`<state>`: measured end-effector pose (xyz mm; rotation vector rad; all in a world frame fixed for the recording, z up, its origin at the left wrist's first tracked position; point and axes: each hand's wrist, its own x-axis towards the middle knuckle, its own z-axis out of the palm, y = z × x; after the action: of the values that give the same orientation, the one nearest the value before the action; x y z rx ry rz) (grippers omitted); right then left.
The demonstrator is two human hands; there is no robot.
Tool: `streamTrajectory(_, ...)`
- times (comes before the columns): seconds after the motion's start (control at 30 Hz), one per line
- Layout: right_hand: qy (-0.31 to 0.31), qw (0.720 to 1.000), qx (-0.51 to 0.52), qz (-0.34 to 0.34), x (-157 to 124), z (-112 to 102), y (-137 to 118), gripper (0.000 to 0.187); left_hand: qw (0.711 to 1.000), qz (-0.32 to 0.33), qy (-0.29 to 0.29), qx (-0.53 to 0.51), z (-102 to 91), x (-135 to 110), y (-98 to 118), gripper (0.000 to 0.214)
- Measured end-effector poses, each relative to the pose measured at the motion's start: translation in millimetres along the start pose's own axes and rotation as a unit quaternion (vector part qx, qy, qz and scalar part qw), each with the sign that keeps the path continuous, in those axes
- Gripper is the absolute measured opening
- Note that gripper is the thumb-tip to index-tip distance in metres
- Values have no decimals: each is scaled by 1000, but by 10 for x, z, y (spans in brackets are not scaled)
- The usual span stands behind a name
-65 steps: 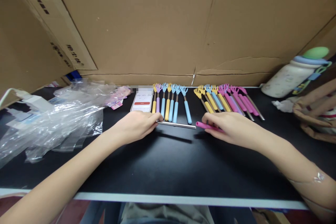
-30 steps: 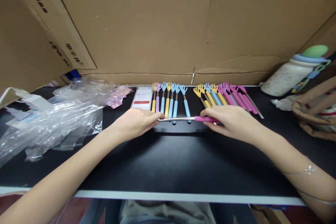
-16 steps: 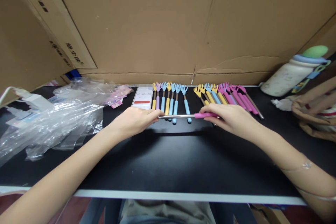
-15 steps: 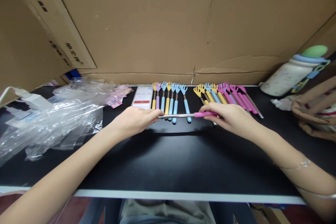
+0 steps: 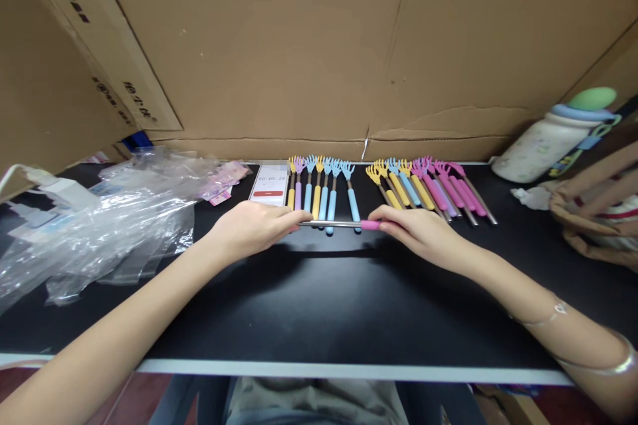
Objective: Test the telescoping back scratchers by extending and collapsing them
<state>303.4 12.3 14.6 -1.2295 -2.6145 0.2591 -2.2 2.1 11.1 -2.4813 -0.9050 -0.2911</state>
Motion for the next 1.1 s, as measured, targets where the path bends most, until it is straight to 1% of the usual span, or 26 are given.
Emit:
streamTrajectory(0.13,-42,999,30,-2,-5,51,3,36,1000,6,-3,11,32,-20,21,25)
streamTrajectory(0.27,-46,999,24,2,-7,51,-35,35,1000,9,-9,0,38,-17,32,27)
streamTrajectory(0.4,-34,999,10,-4,-4,36,-83,33,998,8,-62,-1,5,1,58,33)
streamTrajectory(0.53,-8,1000,-13,-19,-12,45,-98,30,990,-38,-128,-35,-54,31,123,32)
streamTrajectory(0.63,6,999,-34,-25,-25,62,-91,26,983,-58,-154,-83,-73,49,163,28)
streamTrajectory(0.73,19,998,-57,-36,-35,80,-83,21,979,-63,-160,-112,-58,51,172,26)
streamTrajectory(0.9,38,993,-95,-57,-41,89,-98,17,976,-72,-166,-121,-32,41,165,25)
streamTrajectory(1.0,48,990,-111,-68,-39,91,-127,20,975,-61,-164,-134,-48,45,179,26)
streamTrajectory(1.1,56,986,-131,-83,-34,90,-154,24,979,-50,-156,-123,-69,48,191,27)
